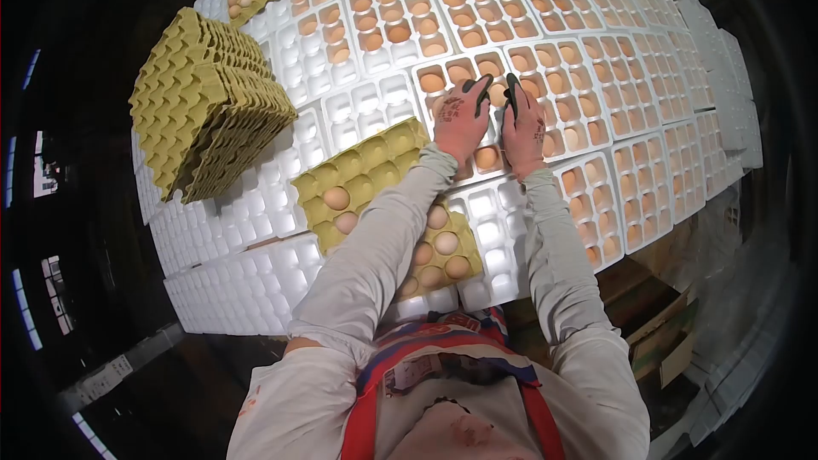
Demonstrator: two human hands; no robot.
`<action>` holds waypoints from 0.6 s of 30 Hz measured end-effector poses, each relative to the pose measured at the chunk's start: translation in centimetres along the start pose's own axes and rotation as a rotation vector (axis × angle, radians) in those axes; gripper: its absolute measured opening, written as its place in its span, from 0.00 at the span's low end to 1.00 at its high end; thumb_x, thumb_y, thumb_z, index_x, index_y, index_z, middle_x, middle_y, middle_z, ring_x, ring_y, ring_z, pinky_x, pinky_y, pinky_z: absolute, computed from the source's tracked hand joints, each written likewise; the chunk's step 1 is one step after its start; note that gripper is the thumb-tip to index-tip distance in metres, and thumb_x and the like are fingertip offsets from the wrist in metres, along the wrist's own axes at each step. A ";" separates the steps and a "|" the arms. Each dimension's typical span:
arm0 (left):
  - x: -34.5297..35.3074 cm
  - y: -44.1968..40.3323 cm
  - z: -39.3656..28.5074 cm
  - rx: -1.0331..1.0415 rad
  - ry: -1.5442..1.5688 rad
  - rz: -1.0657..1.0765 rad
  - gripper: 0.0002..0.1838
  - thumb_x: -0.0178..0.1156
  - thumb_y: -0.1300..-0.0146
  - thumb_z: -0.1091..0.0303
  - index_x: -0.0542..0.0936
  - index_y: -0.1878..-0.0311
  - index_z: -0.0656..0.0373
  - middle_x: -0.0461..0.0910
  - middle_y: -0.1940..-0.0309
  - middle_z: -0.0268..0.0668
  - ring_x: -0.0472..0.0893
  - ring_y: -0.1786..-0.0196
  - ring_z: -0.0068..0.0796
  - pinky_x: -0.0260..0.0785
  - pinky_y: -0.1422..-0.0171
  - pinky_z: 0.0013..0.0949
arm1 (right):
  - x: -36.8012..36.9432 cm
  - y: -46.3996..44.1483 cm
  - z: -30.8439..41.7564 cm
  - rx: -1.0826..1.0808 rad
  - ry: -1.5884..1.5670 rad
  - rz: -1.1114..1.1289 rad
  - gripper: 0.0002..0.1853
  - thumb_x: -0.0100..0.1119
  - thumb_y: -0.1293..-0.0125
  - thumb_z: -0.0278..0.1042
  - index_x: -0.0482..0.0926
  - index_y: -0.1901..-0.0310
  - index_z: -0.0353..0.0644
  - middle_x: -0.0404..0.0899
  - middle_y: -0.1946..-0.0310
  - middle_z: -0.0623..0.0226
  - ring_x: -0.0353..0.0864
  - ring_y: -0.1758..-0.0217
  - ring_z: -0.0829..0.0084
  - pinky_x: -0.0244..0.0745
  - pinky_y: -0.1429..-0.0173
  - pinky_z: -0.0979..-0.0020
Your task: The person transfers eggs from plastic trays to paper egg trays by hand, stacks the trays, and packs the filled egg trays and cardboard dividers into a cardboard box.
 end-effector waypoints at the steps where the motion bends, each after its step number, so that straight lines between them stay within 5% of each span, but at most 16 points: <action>1: 2.2 0.1 1.1 0.011 0.072 -0.091 0.24 0.56 0.40 0.63 0.72 0.39 0.50 0.74 0.47 0.42 0.75 0.45 0.42 0.67 0.41 0.40 | 1.6 0.2 -1.1 -0.073 0.127 -0.043 0.21 0.48 0.36 0.29 0.69 0.41 0.34 0.74 0.52 0.52 0.72 0.52 0.51 0.68 0.50 0.56; 3: 4.2 1.5 1.2 0.011 -0.166 0.066 0.28 0.55 0.41 0.65 0.67 0.35 0.52 0.71 0.43 0.43 0.68 0.38 0.46 0.60 0.35 0.45 | 0.7 0.6 0.0 0.019 -0.034 -0.084 0.22 0.47 0.34 0.28 0.66 0.39 0.32 0.73 0.50 0.52 0.71 0.47 0.54 0.67 0.44 0.57; 5: 0.0 3.7 -0.4 0.171 -0.042 -0.060 0.29 0.56 0.42 0.66 0.67 0.35 0.55 0.69 0.41 0.43 0.64 0.36 0.48 0.55 0.32 0.49 | -1.1 1.2 1.9 0.076 -0.289 -0.179 0.22 0.49 0.33 0.28 0.67 0.38 0.33 0.74 0.50 0.56 0.72 0.45 0.59 0.66 0.41 0.60; 7: -7.0 6.4 0.3 0.211 0.014 -0.236 0.28 0.60 0.44 0.67 0.70 0.38 0.57 0.71 0.43 0.44 0.67 0.39 0.47 0.58 0.33 0.46 | -3.2 1.7 6.1 0.306 -0.569 0.184 0.23 0.59 0.37 0.31 0.71 0.41 0.36 0.77 0.51 0.59 0.72 0.43 0.63 0.66 0.39 0.63; 9: -13.7 9.3 3.9 0.006 0.080 -0.266 0.27 0.64 0.46 0.64 0.73 0.41 0.57 0.74 0.50 0.42 0.69 0.44 0.45 0.57 0.36 0.48 | -2.6 2.3 9.8 -0.021 -0.458 0.702 0.25 0.64 0.43 0.33 0.74 0.43 0.39 0.78 0.54 0.62 0.73 0.44 0.63 0.65 0.38 0.62; 11: -18.2 12.9 8.5 -0.096 -0.282 -0.196 0.31 0.67 0.49 0.60 0.74 0.40 0.53 0.75 0.51 0.40 0.70 0.45 0.43 0.60 0.38 0.45 | -1.0 3.9 13.0 -0.504 0.006 0.895 0.26 0.67 0.48 0.37 0.76 0.46 0.41 0.78 0.56 0.64 0.72 0.47 0.62 0.64 0.38 0.62; 12: -19.0 14.7 10.9 -0.127 -0.369 -0.137 0.32 0.69 0.50 0.59 0.74 0.39 0.52 0.75 0.50 0.38 0.70 0.44 0.42 0.59 0.38 0.44 | 0.1 4.8 13.1 -0.676 0.125 0.789 0.24 0.67 0.49 0.38 0.77 0.48 0.43 0.78 0.57 0.64 0.72 0.48 0.63 0.63 0.40 0.63; 15: -18.6 17.6 14.4 -0.123 -0.355 0.069 0.37 0.71 0.54 0.59 0.72 0.37 0.49 0.74 0.46 0.39 0.69 0.40 0.43 0.57 0.34 0.47 | 1.2 4.8 13.1 -0.666 0.134 0.740 0.23 0.66 0.48 0.38 0.77 0.49 0.44 0.79 0.59 0.65 0.73 0.49 0.64 0.64 0.41 0.63; 18: -18.5 17.6 12.4 0.174 -0.622 0.187 0.33 0.70 0.52 0.58 0.73 0.39 0.51 0.76 0.47 0.39 0.70 0.38 0.40 0.56 0.30 0.44 | 0.5 5.0 12.9 -0.566 0.040 0.801 0.24 0.65 0.48 0.35 0.77 0.47 0.42 0.80 0.58 0.63 0.75 0.49 0.63 0.66 0.40 0.62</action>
Point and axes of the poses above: each hand's wrist, its own y-axis away from the middle knuckle, its own x-axis out of the palm, z = x × y, the point moved 2 cm from there along -y, towards the middle knuckle
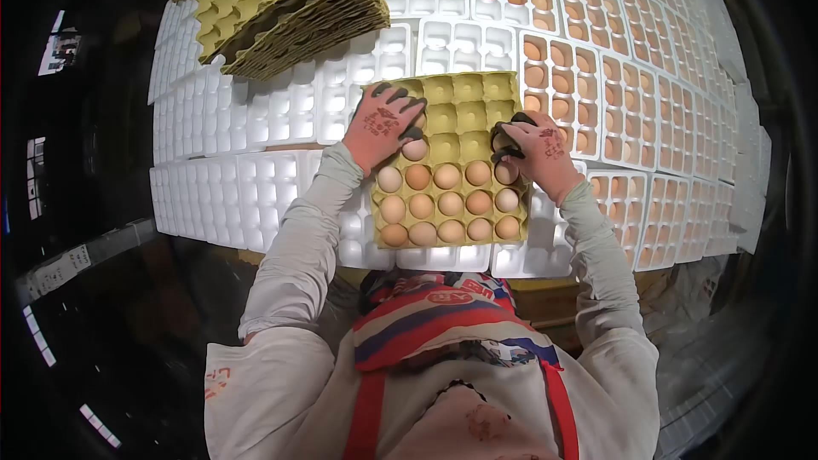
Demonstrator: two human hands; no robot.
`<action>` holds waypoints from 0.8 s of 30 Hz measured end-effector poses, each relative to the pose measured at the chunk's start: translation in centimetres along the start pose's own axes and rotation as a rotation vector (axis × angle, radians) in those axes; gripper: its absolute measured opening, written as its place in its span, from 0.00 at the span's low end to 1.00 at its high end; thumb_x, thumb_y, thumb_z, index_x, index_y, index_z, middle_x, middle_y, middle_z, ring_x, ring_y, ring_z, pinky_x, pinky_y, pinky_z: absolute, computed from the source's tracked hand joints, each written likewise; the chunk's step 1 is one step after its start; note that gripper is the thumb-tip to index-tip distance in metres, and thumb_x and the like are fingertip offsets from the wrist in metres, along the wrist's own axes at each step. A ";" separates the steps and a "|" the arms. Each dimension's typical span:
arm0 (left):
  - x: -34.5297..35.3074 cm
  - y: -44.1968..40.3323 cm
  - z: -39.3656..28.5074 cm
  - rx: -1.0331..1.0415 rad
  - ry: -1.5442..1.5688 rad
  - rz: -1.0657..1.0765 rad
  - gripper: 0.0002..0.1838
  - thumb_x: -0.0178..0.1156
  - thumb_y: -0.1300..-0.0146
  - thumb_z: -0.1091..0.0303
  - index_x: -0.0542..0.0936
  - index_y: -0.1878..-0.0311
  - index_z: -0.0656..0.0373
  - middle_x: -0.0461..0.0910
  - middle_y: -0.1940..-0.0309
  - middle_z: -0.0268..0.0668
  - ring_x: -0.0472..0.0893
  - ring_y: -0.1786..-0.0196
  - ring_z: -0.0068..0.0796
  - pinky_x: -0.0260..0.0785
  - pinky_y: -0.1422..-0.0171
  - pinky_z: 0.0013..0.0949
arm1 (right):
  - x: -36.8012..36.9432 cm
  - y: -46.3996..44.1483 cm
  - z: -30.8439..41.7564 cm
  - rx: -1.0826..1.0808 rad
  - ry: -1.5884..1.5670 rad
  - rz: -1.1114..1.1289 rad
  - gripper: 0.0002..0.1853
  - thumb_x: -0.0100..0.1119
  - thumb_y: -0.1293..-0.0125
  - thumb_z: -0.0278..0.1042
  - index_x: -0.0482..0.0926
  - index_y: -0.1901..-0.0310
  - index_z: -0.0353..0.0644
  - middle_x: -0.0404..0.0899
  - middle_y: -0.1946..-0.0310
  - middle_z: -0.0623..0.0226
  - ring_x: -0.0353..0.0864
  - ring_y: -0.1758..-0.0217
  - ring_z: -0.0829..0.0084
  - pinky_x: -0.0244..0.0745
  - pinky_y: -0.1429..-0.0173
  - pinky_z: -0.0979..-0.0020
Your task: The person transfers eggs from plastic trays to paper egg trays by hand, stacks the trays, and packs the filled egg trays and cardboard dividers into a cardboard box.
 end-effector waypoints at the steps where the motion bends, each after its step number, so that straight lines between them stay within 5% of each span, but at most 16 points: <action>1: 0.5 0.2 -0.2 0.018 -0.020 -0.036 0.34 0.70 0.52 0.60 0.73 0.39 0.52 0.76 0.48 0.38 0.71 0.39 0.39 0.56 0.30 0.42 | -0.3 0.5 -0.1 0.048 -0.149 -0.053 0.25 0.65 0.47 0.34 0.76 0.45 0.40 0.81 0.55 0.63 0.76 0.48 0.64 0.67 0.39 0.64; 3: 0.7 0.7 0.6 -0.060 0.115 -0.056 0.31 0.69 0.51 0.64 0.74 0.40 0.52 0.76 0.47 0.41 0.72 0.41 0.43 0.60 0.31 0.43 | -1.2 2.1 -0.2 0.443 -1.034 -0.164 0.27 0.63 0.43 0.35 0.74 0.42 0.34 0.80 0.51 0.62 0.78 0.47 0.69 0.71 0.41 0.70; 5: -0.9 1.9 -0.6 -0.256 0.426 -0.218 0.28 0.67 0.48 0.69 0.74 0.41 0.54 0.75 0.46 0.42 0.73 0.41 0.41 0.65 0.34 0.40 | -1.2 3.5 -1.7 0.517 -1.541 -0.210 0.26 0.62 0.43 0.31 0.74 0.42 0.31 0.80 0.53 0.62 0.79 0.51 0.75 0.73 0.47 0.76; 6: -1.6 2.3 -1.0 -0.348 0.582 -0.290 0.27 0.66 0.47 0.72 0.74 0.42 0.55 0.75 0.46 0.42 0.74 0.41 0.39 0.68 0.36 0.38 | -1.5 3.7 -1.8 0.495 -1.457 -0.115 0.24 0.62 0.42 0.31 0.76 0.44 0.31 0.81 0.56 0.63 0.79 0.54 0.74 0.73 0.50 0.75; 7: 1.0 2.9 0.4 -0.492 1.263 -0.437 0.19 0.64 0.44 0.77 0.76 0.48 0.62 0.75 0.45 0.42 0.76 0.44 0.36 0.75 0.42 0.35 | -1.7 4.0 -1.6 0.475 -1.374 -0.020 0.22 0.61 0.42 0.31 0.77 0.46 0.31 0.81 0.58 0.64 0.79 0.57 0.74 0.74 0.53 0.75; 9: 1.2 3.4 1.0 -0.514 1.976 -0.799 0.16 0.64 0.44 0.80 0.76 0.52 0.67 0.77 0.49 0.39 0.78 0.47 0.32 0.78 0.45 0.35 | -1.1 2.6 1.3 0.311 -0.544 0.104 0.20 0.62 0.45 0.32 0.79 0.48 0.40 0.81 0.63 0.65 0.79 0.62 0.73 0.74 0.58 0.71; 11: 1.5 4.2 1.2 -0.562 1.526 -0.775 0.12 0.61 0.41 0.79 0.76 0.53 0.66 0.81 0.63 0.36 0.81 0.63 0.30 0.80 0.53 0.35 | 1.0 2.7 2.5 -0.008 0.273 0.177 0.27 0.67 0.50 0.33 0.77 0.44 0.43 0.81 0.60 0.61 0.81 0.61 0.67 0.75 0.55 0.67; 13: 1.9 4.3 1.8 -0.663 2.045 -0.519 0.09 0.61 0.37 0.64 0.81 0.60 0.61 0.80 0.71 0.38 0.81 0.68 0.30 0.75 0.64 0.30 | 1.1 3.3 2.5 0.070 0.153 0.142 0.32 0.69 0.54 0.33 0.75 0.42 0.43 0.80 0.55 0.61 0.80 0.59 0.60 0.75 0.53 0.65; 14: 1.2 3.9 1.7 -0.733 1.602 -0.356 0.10 0.63 0.38 0.61 0.83 0.64 0.59 0.78 0.81 0.37 0.81 0.73 0.31 0.73 0.66 0.28 | -0.2 3.4 3.2 0.141 0.016 0.097 0.32 0.69 0.53 0.33 0.75 0.42 0.43 0.80 0.55 0.61 0.80 0.59 0.62 0.75 0.52 0.65; 15: -0.5 3.7 0.7 -0.503 0.940 -0.092 0.16 0.64 0.41 0.56 0.82 0.56 0.57 0.82 0.65 0.43 0.83 0.63 0.35 0.74 0.58 0.32 | -0.8 3.8 3.5 0.215 -0.127 0.061 0.32 0.68 0.53 0.32 0.75 0.41 0.43 0.80 0.55 0.61 0.80 0.59 0.63 0.75 0.52 0.66; 17: -0.1 3.6 -1.8 -0.292 0.216 -0.020 0.28 0.66 0.46 0.52 0.77 0.44 0.55 0.74 0.41 0.44 0.80 0.49 0.36 0.71 0.45 0.35 | -1.0 4.4 2.9 0.445 -0.986 -0.106 0.32 0.67 0.47 0.31 0.72 0.38 0.38 0.80 0.53 0.68 0.79 0.58 0.79 0.73 0.56 0.77; 18: 0.8 3.3 -1.8 -0.301 0.146 0.172 0.28 0.67 0.49 0.50 0.79 0.46 0.53 0.64 0.33 0.46 0.75 0.41 0.38 0.67 0.39 0.38 | -0.7 4.4 2.4 0.483 -1.247 -0.076 0.32 0.68 0.47 0.31 0.72 0.38 0.37 0.80 0.53 0.68 0.78 0.57 0.79 0.73 0.55 0.78; 20: 0.4 3.2 -1.4 -0.292 0.241 0.165 0.27 0.64 0.47 0.49 0.78 0.46 0.53 0.66 0.35 0.44 0.76 0.43 0.40 0.68 0.41 0.39 | 0.8 3.3 0.5 0.504 -1.484 0.029 0.31 0.69 0.46 0.34 0.73 0.40 0.36 0.80 0.53 0.69 0.78 0.58 0.81 0.73 0.56 0.80; 22: 0.0 3.9 -1.7 -0.308 0.314 0.021 0.23 0.66 0.45 0.58 0.78 0.46 0.55 0.74 0.41 0.43 0.80 0.48 0.36 0.72 0.46 0.36 | 0.1 0.7 3.4 0.234 -0.659 0.090 0.23 0.66 0.46 0.37 0.79 0.47 0.42 0.78 0.46 0.61 0.82 0.55 0.70 0.74 0.52 0.71; 23: -0.5 4.2 -1.5 -0.421 0.668 -0.019 0.22 0.66 0.45 0.62 0.78 0.47 0.57 0.75 0.43 0.42 0.80 0.49 0.33 0.72 0.47 0.34 | -0.3 -0.3 5.3 0.047 -0.104 0.137 0.18 0.65 0.47 0.37 0.82 0.53 0.44 0.76 0.43 0.56 0.82 0.54 0.65 0.74 0.52 0.67; 24: -1.1 4.8 -1.5 -0.530 1.025 -0.043 0.21 0.66 0.45 0.66 0.78 0.48 0.59 0.76 0.44 0.40 0.80 0.51 0.30 0.73 0.48 0.32 | 0.6 -0.4 6.2 0.049 0.124 0.222 0.14 0.64 0.48 0.37 0.82 0.58 0.48 0.72 0.40 0.52 0.82 0.53 0.62 0.73 0.52 0.65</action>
Point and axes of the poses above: each hand's wrist, its own y-axis away from the middle knuckle, its own x-axis out of the palm, z = x × y, the point moved 2 cm from there along -y, towards the middle knuckle
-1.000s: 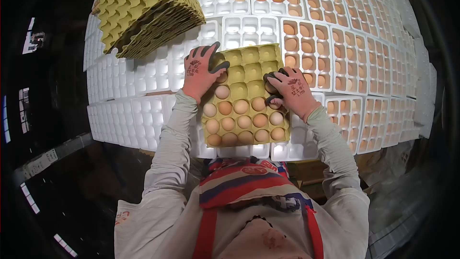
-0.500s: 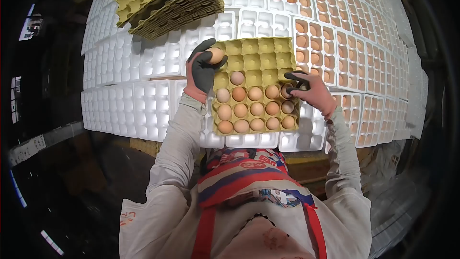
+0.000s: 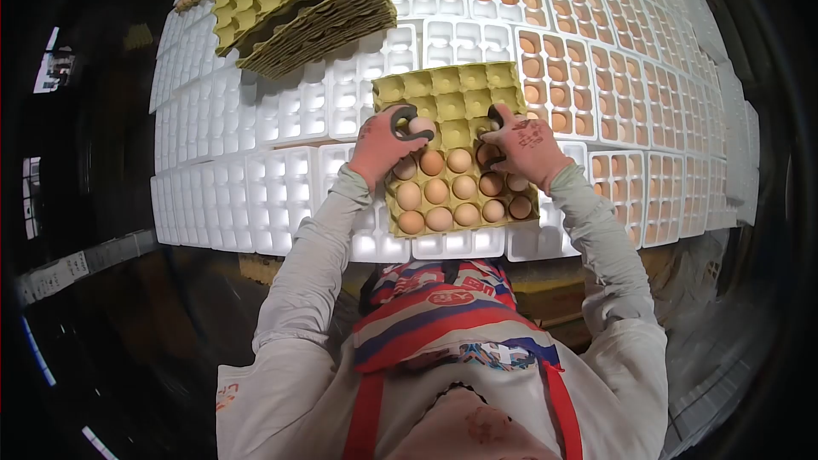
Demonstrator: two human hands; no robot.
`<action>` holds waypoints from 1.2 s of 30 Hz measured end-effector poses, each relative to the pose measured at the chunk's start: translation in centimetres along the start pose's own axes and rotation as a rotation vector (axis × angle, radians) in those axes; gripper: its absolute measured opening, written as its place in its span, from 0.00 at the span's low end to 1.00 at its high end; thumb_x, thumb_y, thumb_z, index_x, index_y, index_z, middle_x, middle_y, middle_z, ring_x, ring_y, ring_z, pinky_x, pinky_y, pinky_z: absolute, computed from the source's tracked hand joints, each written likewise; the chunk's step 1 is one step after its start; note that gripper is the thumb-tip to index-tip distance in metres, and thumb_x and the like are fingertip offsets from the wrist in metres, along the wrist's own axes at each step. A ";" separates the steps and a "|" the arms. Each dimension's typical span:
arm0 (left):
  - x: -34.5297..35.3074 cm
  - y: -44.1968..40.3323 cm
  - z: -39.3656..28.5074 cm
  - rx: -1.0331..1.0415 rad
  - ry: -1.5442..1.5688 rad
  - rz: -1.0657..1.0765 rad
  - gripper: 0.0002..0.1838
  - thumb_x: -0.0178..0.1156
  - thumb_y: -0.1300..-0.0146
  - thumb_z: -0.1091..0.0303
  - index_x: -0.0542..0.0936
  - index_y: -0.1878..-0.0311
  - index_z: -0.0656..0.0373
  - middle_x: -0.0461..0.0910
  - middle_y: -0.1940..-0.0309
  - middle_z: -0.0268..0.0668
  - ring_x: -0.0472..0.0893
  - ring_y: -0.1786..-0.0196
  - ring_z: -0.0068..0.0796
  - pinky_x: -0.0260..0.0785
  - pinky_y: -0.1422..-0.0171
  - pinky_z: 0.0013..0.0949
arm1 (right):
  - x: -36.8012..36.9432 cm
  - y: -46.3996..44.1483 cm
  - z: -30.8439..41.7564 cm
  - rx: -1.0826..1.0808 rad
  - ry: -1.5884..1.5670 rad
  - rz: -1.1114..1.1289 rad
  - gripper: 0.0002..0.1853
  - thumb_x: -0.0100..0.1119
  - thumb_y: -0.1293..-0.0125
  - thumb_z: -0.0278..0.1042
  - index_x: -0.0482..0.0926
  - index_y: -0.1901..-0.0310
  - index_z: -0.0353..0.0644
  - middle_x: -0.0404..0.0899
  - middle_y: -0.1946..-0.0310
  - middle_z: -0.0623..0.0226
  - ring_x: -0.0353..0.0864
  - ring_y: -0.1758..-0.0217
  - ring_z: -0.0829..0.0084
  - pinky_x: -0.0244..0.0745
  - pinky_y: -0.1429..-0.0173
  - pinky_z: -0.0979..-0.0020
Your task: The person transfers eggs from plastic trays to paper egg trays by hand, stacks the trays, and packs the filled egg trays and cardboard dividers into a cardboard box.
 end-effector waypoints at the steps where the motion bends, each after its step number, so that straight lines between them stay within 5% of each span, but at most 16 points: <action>1: -0.2 0.3 -0.1 -0.117 0.354 0.023 0.20 0.66 0.46 0.70 0.79 0.48 0.60 0.77 0.46 0.39 0.80 0.53 0.27 0.73 0.49 0.30 | 1.0 0.0 0.6 0.031 0.230 0.083 0.10 0.62 0.50 0.37 0.82 0.64 0.51 0.69 0.37 0.48 0.81 0.52 0.60 0.73 0.52 0.62; 2: 0.2 0.0 0.3 0.040 0.657 -0.016 0.22 0.66 0.48 0.78 0.77 0.48 0.65 0.79 0.55 0.35 0.79 0.58 0.21 0.74 0.58 0.24 | 2.6 0.3 0.4 0.023 0.331 0.028 0.07 0.61 0.51 0.38 0.79 0.69 0.51 0.67 0.36 0.48 0.81 0.53 0.64 0.72 0.56 0.64; 3: 0.5 0.6 -1.0 0.005 0.709 0.077 0.24 0.67 0.48 0.75 0.77 0.45 0.58 0.77 0.49 0.38 0.80 0.53 0.27 0.75 0.53 0.28 | 2.3 0.7 0.7 0.007 0.291 -0.023 0.08 0.63 0.51 0.38 0.79 0.69 0.49 0.71 0.39 0.50 0.80 0.53 0.63 0.72 0.56 0.65; 5: 2.4 0.4 -2.2 0.455 -0.249 0.054 0.25 0.67 0.47 0.67 0.78 0.43 0.49 0.72 0.43 0.41 0.79 0.48 0.35 0.74 0.48 0.35 | 0.7 2.4 1.1 0.209 -0.046 -0.085 0.19 0.71 0.52 0.40 0.81 0.56 0.50 0.70 0.42 0.55 0.79 0.49 0.61 0.73 0.50 0.62; 7: 5.2 1.1 -4.0 0.371 -0.983 0.166 0.27 0.69 0.50 0.51 0.79 0.45 0.44 0.64 0.35 0.41 0.75 0.48 0.43 0.73 0.48 0.40 | 2.3 5.2 0.1 0.386 -0.765 -0.390 0.16 0.69 0.45 0.42 0.82 0.57 0.43 0.74 0.47 0.59 0.80 0.52 0.65 0.74 0.50 0.66; 9: 7.0 0.4 -3.9 0.305 -1.211 0.269 0.28 0.70 0.53 0.50 0.79 0.46 0.43 0.63 0.35 0.40 0.75 0.50 0.44 0.73 0.49 0.39 | 5.5 8.8 0.2 0.580 -1.997 -0.513 0.19 0.55 0.32 0.38 0.74 0.44 0.36 0.77 0.58 0.66 0.77 0.62 0.78 0.75 0.64 0.80; 13: 6.5 0.6 -3.5 0.367 -1.130 0.252 0.27 0.71 0.55 0.51 0.81 0.48 0.43 0.66 0.38 0.40 0.75 0.50 0.43 0.73 0.49 0.38 | 8.2 15.8 -0.8 0.526 -2.092 -0.813 0.22 0.55 0.30 0.42 0.72 0.42 0.35 0.77 0.58 0.63 0.80 0.61 0.76 0.77 0.64 0.77; 15: 6.5 0.7 -4.5 0.379 -1.017 0.195 0.26 0.71 0.55 0.51 0.82 0.49 0.43 0.66 0.39 0.40 0.76 0.50 0.42 0.73 0.49 0.38 | 8.1 18.2 -3.0 0.772 -1.635 -0.829 0.22 0.63 0.38 0.41 0.78 0.47 0.34 0.76 0.52 0.63 0.80 0.57 0.73 0.77 0.59 0.76; 17: 8.1 0.8 -6.6 0.411 -0.841 0.147 0.25 0.72 0.56 0.51 0.83 0.51 0.44 0.67 0.39 0.40 0.76 0.49 0.42 0.72 0.47 0.38 | 7.9 17.8 -4.2 0.760 -0.632 -0.847 0.24 0.69 0.45 0.41 0.80 0.48 0.39 0.75 0.48 0.59 0.80 0.52 0.66 0.77 0.53 0.69; 19: 11.6 0.1 -9.3 0.464 -0.678 0.100 0.26 0.73 0.58 0.53 0.83 0.53 0.47 0.68 0.41 0.40 0.76 0.46 0.42 0.72 0.46 0.40 | 7.6 16.7 -5.4 0.646 -0.180 -0.519 0.28 0.72 0.52 0.43 0.79 0.46 0.52 0.69 0.41 0.56 0.78 0.49 0.56 0.75 0.47 0.62; 21: 16.6 -1.3 -12.0 0.482 -0.863 0.113 0.21 0.71 0.55 0.55 0.83 0.55 0.48 0.68 0.40 0.41 0.76 0.47 0.43 0.72 0.48 0.40 | 7.7 15.8 -6.5 0.660 -0.139 -0.338 0.30 0.74 0.56 0.41 0.80 0.47 0.53 0.69 0.42 0.60 0.79 0.50 0.58 0.75 0.49 0.63; 24: 23.6 -6.1 -9.0 0.595 -1.249 0.232 0.12 0.63 0.49 0.66 0.81 0.59 0.52 0.71 0.44 0.45 0.78 0.52 0.44 0.73 0.52 0.41 | 5.2 15.8 -8.3 0.596 -0.422 -0.673 0.26 0.66 0.46 0.37 0.76 0.44 0.46 0.74 0.46 0.58 0.80 0.52 0.57 0.75 0.50 0.62; 26: 24.3 -6.0 -9.8 0.564 -1.204 0.217 0.13 0.61 0.48 0.67 0.80 0.57 0.52 0.72 0.44 0.44 0.79 0.52 0.44 0.73 0.52 0.40 | 3.5 14.8 -9.2 0.534 -0.673 -0.890 0.23 0.60 0.42 0.35 0.75 0.43 0.40 0.77 0.51 0.56 0.80 0.53 0.56 0.75 0.51 0.63; 28: 23.2 -4.1 -12.1 0.568 -1.117 0.129 0.18 0.61 0.48 0.67 0.79 0.51 0.52 0.73 0.45 0.44 0.79 0.53 0.43 0.73 0.53 0.38 | 6.1 11.8 -12.1 0.406 -0.485 -0.890 0.23 0.59 0.41 0.33 0.74 0.43 0.40 0.76 0.50 0.55 0.76 0.50 0.54 0.71 0.45 0.62; 31: 21.7 0.5 -13.5 0.359 -0.421 0.184 0.25 0.63 0.47 0.64 0.76 0.43 0.50 0.73 0.46 0.47 0.79 0.52 0.43 0.73 0.51 0.39 | 9.0 11.8 -13.9 0.366 -0.369 -0.939 0.24 0.59 0.41 0.32 0.73 0.42 0.38 0.75 0.51 0.52 0.73 0.47 0.52 0.67 0.40 0.60; 36: 28.3 5.3 -7.9 0.509 -0.990 0.271 0.25 0.59 0.46 0.67 0.73 0.42 0.58 0.76 0.50 0.43 0.80 0.57 0.41 0.74 0.57 0.37 | 3.7 18.8 -12.9 0.554 -0.852 -1.144 0.22 0.54 0.37 0.25 0.71 0.40 0.35 0.76 0.51 0.59 0.75 0.48 0.66 0.69 0.43 0.69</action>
Point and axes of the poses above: each hand's wrist, its own y-axis away from the middle knuckle, its own x-axis out of the palm, z = x × y, the point moved 2 cm from there along -y, towards the middle knuckle
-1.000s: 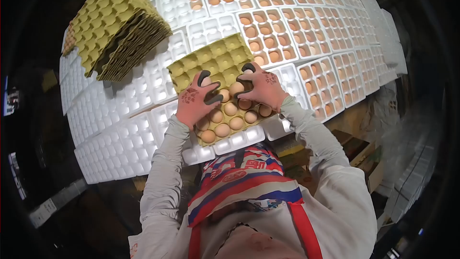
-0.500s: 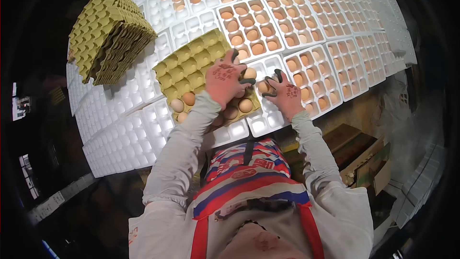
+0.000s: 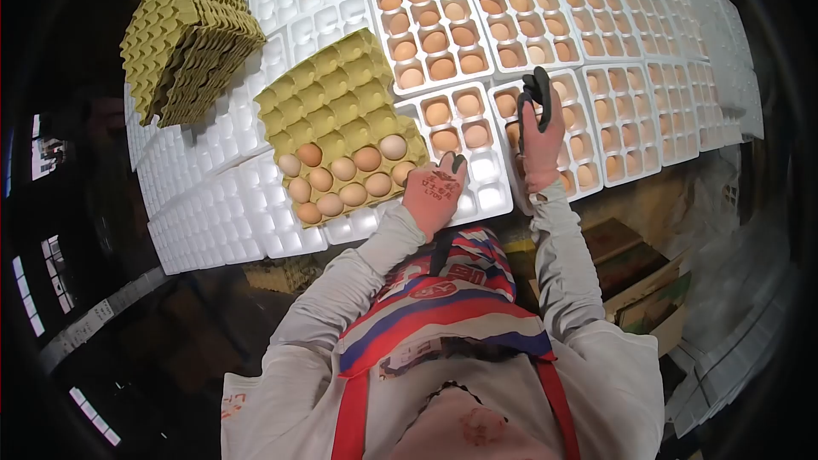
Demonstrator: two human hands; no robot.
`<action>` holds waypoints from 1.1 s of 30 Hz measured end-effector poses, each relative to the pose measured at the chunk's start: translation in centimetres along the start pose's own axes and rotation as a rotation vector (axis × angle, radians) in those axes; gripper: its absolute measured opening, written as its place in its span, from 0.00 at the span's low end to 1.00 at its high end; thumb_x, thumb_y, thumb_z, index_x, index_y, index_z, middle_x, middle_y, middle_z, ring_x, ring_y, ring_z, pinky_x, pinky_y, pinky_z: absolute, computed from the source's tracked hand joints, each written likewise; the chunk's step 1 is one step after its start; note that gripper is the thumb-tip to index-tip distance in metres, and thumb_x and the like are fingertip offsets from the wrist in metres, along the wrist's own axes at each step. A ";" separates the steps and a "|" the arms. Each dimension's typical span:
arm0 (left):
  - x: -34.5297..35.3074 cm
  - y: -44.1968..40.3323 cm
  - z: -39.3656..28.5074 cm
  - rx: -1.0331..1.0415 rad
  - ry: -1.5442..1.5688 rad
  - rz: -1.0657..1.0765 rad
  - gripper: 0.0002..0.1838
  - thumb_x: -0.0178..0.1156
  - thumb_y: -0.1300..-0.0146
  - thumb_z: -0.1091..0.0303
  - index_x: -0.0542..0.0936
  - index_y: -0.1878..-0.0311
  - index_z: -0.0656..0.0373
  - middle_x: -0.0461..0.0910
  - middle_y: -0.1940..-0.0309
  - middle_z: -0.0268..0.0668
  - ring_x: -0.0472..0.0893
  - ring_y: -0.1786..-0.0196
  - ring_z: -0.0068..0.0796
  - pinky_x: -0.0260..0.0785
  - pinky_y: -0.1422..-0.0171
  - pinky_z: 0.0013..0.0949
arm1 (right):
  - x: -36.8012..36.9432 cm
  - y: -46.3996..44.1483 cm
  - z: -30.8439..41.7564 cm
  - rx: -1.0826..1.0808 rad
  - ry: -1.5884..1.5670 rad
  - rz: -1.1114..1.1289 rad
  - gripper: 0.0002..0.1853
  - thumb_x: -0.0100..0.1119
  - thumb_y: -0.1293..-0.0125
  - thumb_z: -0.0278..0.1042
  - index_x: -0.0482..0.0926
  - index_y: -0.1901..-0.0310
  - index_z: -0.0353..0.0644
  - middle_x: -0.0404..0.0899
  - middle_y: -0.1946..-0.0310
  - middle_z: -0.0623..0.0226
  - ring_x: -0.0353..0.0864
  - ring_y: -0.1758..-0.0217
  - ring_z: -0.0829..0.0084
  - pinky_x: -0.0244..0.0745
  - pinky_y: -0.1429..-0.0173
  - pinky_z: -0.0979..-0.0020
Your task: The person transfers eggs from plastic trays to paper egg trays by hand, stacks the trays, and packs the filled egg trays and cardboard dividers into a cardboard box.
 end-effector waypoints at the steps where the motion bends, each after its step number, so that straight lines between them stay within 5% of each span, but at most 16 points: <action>1: 1.0 -0.4 -0.6 0.013 -0.116 0.009 0.25 0.58 0.46 0.67 0.74 0.43 0.58 0.76 0.51 0.42 0.80 0.58 0.41 0.74 0.58 0.37 | -1.6 0.1 0.0 0.015 -0.003 0.021 0.22 0.54 0.36 0.24 0.70 0.39 0.36 0.76 0.51 0.61 0.75 0.48 0.70 0.69 0.44 0.71; 3: -0.7 -1.7 -2.3 -0.053 0.046 -0.028 0.23 0.56 0.46 0.68 0.76 0.44 0.55 0.76 0.52 0.41 0.80 0.58 0.39 0.73 0.59 0.37 | -4.5 0.8 0.1 0.020 0.165 0.065 0.24 0.54 0.35 0.25 0.68 0.37 0.36 0.76 0.49 0.63 0.75 0.47 0.71 0.69 0.42 0.71; 6: 1.7 -4.8 -4.1 0.064 0.354 -0.313 0.22 0.57 0.46 0.66 0.77 0.45 0.50 0.75 0.52 0.37 0.78 0.53 0.36 0.69 0.51 0.38 | -5.1 1.5 -0.5 0.111 -0.183 0.046 0.24 0.50 0.32 0.24 0.65 0.34 0.33 0.75 0.45 0.62 0.74 0.44 0.72 0.68 0.39 0.72; 9: 6.0 -6.8 -3.8 0.220 0.054 -0.298 0.12 0.53 0.45 0.64 0.75 0.57 0.43 0.71 0.56 0.31 0.72 0.49 0.33 0.63 0.47 0.45 | -4.0 2.4 0.2 0.183 -0.211 0.078 0.24 0.47 0.30 0.24 0.63 0.33 0.32 0.72 0.41 0.60 0.72 0.40 0.72 0.65 0.36 0.72; 11: 8.2 -5.3 -4.2 0.243 0.033 -0.426 0.08 0.50 0.42 0.63 0.72 0.59 0.42 0.69 0.52 0.34 0.66 0.39 0.38 0.50 0.28 0.55 | -1.8 2.8 1.4 0.196 -0.251 0.149 0.24 0.50 0.29 0.28 0.63 0.34 0.30 0.72 0.40 0.60 0.72 0.38 0.69 0.63 0.32 0.68; 14: 3.1 0.7 -1.6 0.225 0.437 -0.419 0.17 0.48 0.34 0.55 0.74 0.45 0.44 0.69 0.42 0.41 0.60 0.32 0.45 0.45 0.26 0.55 | 1.1 2.8 0.1 0.026 -0.040 0.373 0.23 0.49 0.29 0.30 0.65 0.35 0.29 0.72 0.41 0.55 0.72 0.39 0.66 0.64 0.34 0.67; 16: 2.7 4.8 1.7 0.058 0.458 -0.510 0.17 0.51 0.35 0.56 0.76 0.46 0.48 0.68 0.39 0.40 0.64 0.35 0.44 0.52 0.28 0.51 | 4.8 3.3 2.4 0.053 -0.234 0.558 0.24 0.50 0.29 0.31 0.65 0.36 0.26 0.75 0.43 0.54 0.75 0.42 0.65 0.65 0.35 0.67; 17: 0.6 7.4 3.3 -0.110 0.550 -0.322 0.19 0.50 0.35 0.56 0.75 0.44 0.49 0.68 0.38 0.39 0.64 0.35 0.42 0.52 0.27 0.46 | 6.2 3.8 3.1 0.147 -0.097 0.554 0.22 0.50 0.30 0.30 0.67 0.38 0.28 0.76 0.45 0.55 0.76 0.44 0.65 0.67 0.37 0.67; 19: 1.9 11.9 6.7 -0.368 0.505 -0.421 0.21 0.49 0.34 0.56 0.74 0.41 0.50 0.68 0.38 0.41 0.65 0.35 0.41 0.52 0.27 0.42 | 9.9 6.0 10.6 0.028 0.203 0.800 0.21 0.54 0.31 0.40 0.74 0.43 0.33 0.75 0.44 0.53 0.73 0.40 0.59 0.68 0.36 0.60; 20: 4.0 14.3 7.7 -0.386 0.885 -0.801 0.22 0.51 0.35 0.59 0.72 0.39 0.51 0.69 0.39 0.41 0.67 0.37 0.42 0.54 0.28 0.43 | 11.7 6.6 10.6 -0.001 0.120 0.905 0.20 0.53 0.31 0.37 0.75 0.43 0.33 0.77 0.46 0.52 0.74 0.42 0.58 0.69 0.36 0.62; 22: 4.9 20.1 8.8 -0.625 0.937 -1.015 0.25 0.54 0.36 0.61 0.70 0.35 0.52 0.71 0.41 0.44 0.69 0.39 0.45 0.57 0.30 0.44 | 15.3 8.7 8.7 -0.258 0.022 0.998 0.20 0.58 0.33 0.37 0.77 0.45 0.31 0.79 0.49 0.52 0.79 0.48 0.61 0.73 0.42 0.65; 23: 4.0 23.8 9.3 -0.867 0.607 -0.834 0.27 0.56 0.37 0.62 0.68 0.33 0.53 0.72 0.42 0.45 0.70 0.39 0.46 0.58 0.31 0.45 | 17.4 9.9 6.6 -0.004 -0.108 1.153 0.21 0.53 0.34 0.27 0.71 0.40 0.30 0.77 0.47 0.55 0.77 0.47 0.65 0.69 0.40 0.68; 25: 6.2 29.6 9.5 -1.081 0.631 -0.962 0.27 0.58 0.37 0.60 0.69 0.34 0.51 0.76 0.47 0.46 0.73 0.44 0.47 0.66 0.38 0.42 | 20.6 13.4 7.2 -0.483 0.125 1.156 0.19 0.55 0.39 0.23 0.74 0.44 0.31 0.79 0.51 0.55 0.79 0.50 0.65 0.71 0.43 0.70; 28: 7.7 38.4 8.2 -1.308 0.780 -0.994 0.30 0.60 0.37 0.60 0.66 0.32 0.50 0.75 0.45 0.48 0.73 0.42 0.48 0.65 0.37 0.43 | 25.6 22.2 12.9 -0.372 0.048 1.523 0.19 0.56 0.42 0.20 0.76 0.48 0.29 0.80 0.55 0.55 0.80 0.52 0.65 0.73 0.46 0.70; 31: 12.7 47.6 7.9 -1.518 0.864 -1.257 0.34 0.63 0.39 0.56 0.65 0.32 0.57 0.72 0.41 0.51 0.72 0.40 0.49 0.65 0.37 0.44 | 31.0 30.8 8.6 -0.576 0.371 1.651 0.21 0.59 0.41 0.33 0.77 0.46 0.35 0.78 0.52 0.51 0.78 0.49 0.54 0.72 0.43 0.62; 33: 14.8 56.2 8.2 -1.832 1.032 -1.412 0.36 0.66 0.42 0.54 0.68 0.36 0.64 0.73 0.42 0.53 0.73 0.40 0.51 0.65 0.38 0.43 | 32.0 37.2 16.0 -0.955 0.311 1.883 0.24 0.59 0.39 0.43 0.75 0.44 0.39 0.76 0.49 0.50 0.75 0.45 0.51 0.69 0.40 0.59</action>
Point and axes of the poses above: each hand's wrist, its own y-axis away from the middle knuckle, its own x-axis out of the palm, z = x × y, the point moved 2 cm from there along -y, towards the middle knuckle
